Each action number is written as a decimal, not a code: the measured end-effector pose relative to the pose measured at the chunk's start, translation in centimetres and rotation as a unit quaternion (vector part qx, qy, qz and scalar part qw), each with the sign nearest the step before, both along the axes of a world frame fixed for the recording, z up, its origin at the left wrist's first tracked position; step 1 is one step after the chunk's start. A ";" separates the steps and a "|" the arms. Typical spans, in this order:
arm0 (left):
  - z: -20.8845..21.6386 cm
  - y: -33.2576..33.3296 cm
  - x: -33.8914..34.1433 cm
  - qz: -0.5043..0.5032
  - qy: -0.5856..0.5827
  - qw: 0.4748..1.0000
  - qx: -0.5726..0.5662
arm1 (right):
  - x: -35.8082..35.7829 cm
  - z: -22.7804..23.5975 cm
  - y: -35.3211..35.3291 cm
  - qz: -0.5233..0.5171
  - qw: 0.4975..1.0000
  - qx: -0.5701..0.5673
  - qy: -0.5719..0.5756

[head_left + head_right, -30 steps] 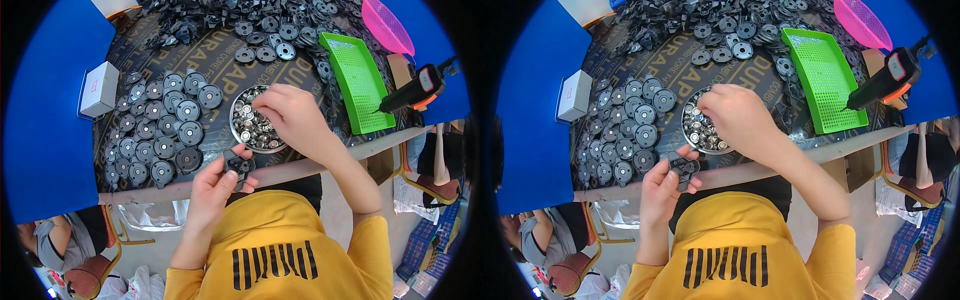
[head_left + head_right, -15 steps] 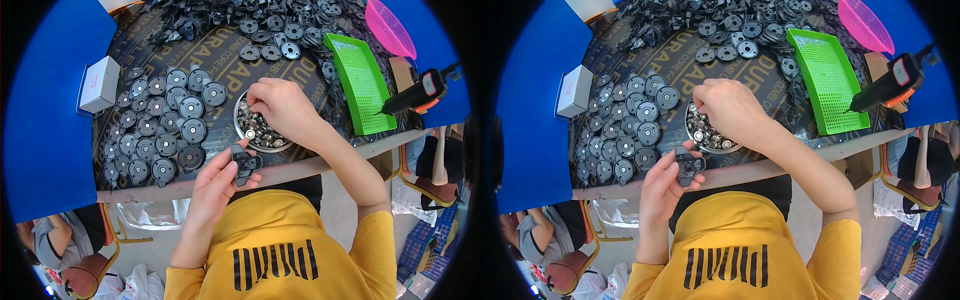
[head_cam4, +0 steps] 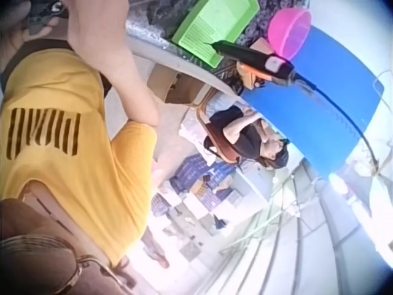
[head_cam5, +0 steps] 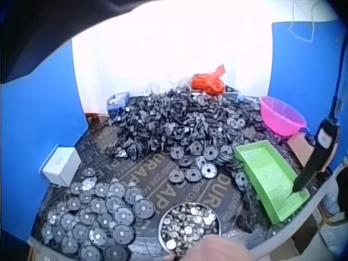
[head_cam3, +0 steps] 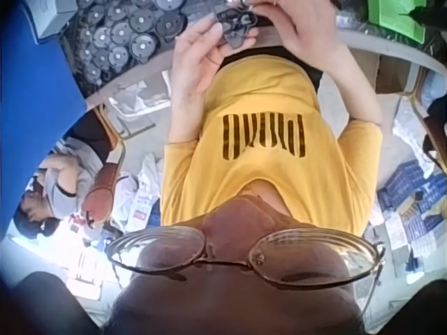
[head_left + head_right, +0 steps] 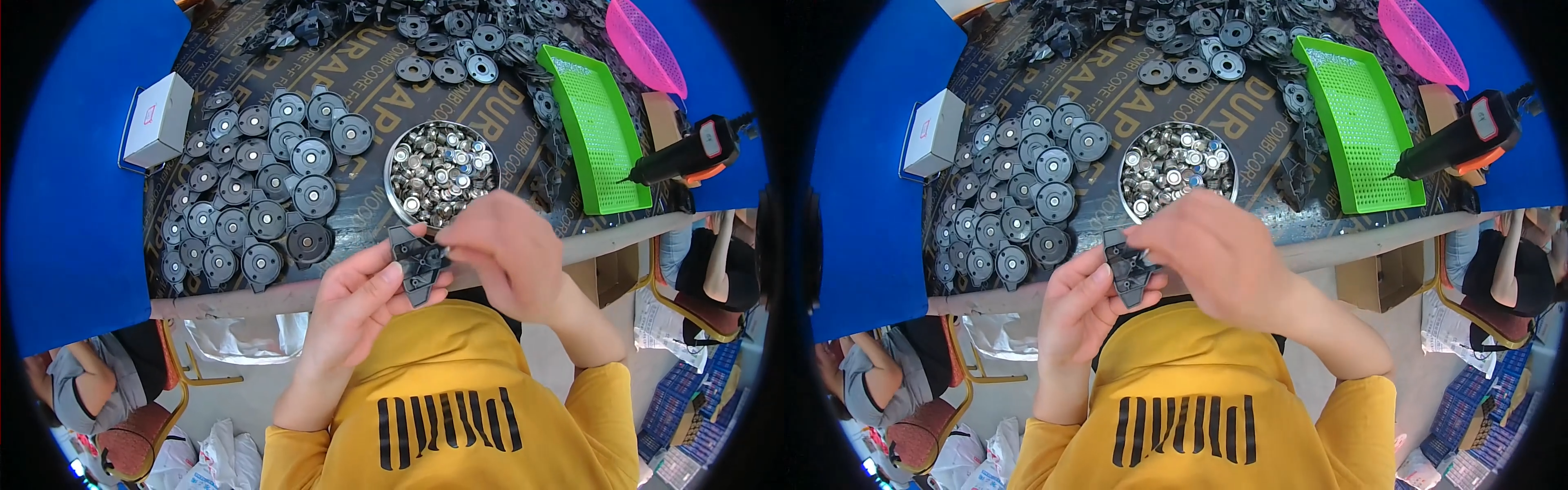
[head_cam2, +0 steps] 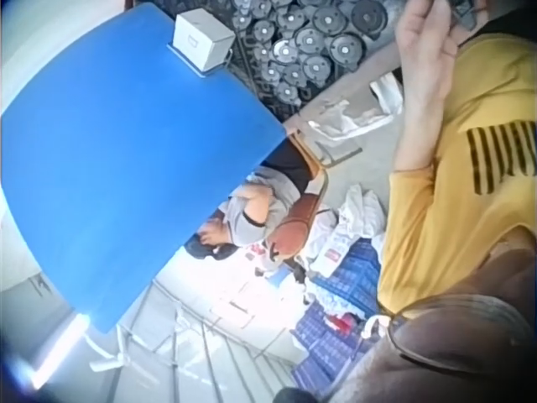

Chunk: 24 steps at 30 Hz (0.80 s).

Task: Assemble small mechanical bearing components by inserting metal rollers into plastic housings and snapping a cover in place.

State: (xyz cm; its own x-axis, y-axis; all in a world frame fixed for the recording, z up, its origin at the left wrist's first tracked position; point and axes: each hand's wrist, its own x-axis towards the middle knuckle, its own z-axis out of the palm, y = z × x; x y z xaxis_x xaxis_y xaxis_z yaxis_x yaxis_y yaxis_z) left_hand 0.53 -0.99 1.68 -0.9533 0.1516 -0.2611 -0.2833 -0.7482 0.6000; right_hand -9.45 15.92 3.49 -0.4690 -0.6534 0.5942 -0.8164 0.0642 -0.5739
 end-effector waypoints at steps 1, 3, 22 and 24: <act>0.1 0.0 0.0 -0.009 0.007 1.000 0.006 | 0.2 -0.1 0.2 0.011 1.000 -0.004 0.003; 0.4 0.0 0.2 -0.015 0.008 1.000 0.008 | -0.1 -0.2 0.0 0.025 0.998 -0.012 0.057; 1.0 0.7 0.9 0.008 0.032 0.999 0.006 | 1.0 -0.1 0.3 0.020 0.957 -0.031 0.289; 0.9 0.7 0.9 0.007 0.037 0.999 0.009 | 1.0 0.0 0.3 0.025 0.955 -0.028 0.293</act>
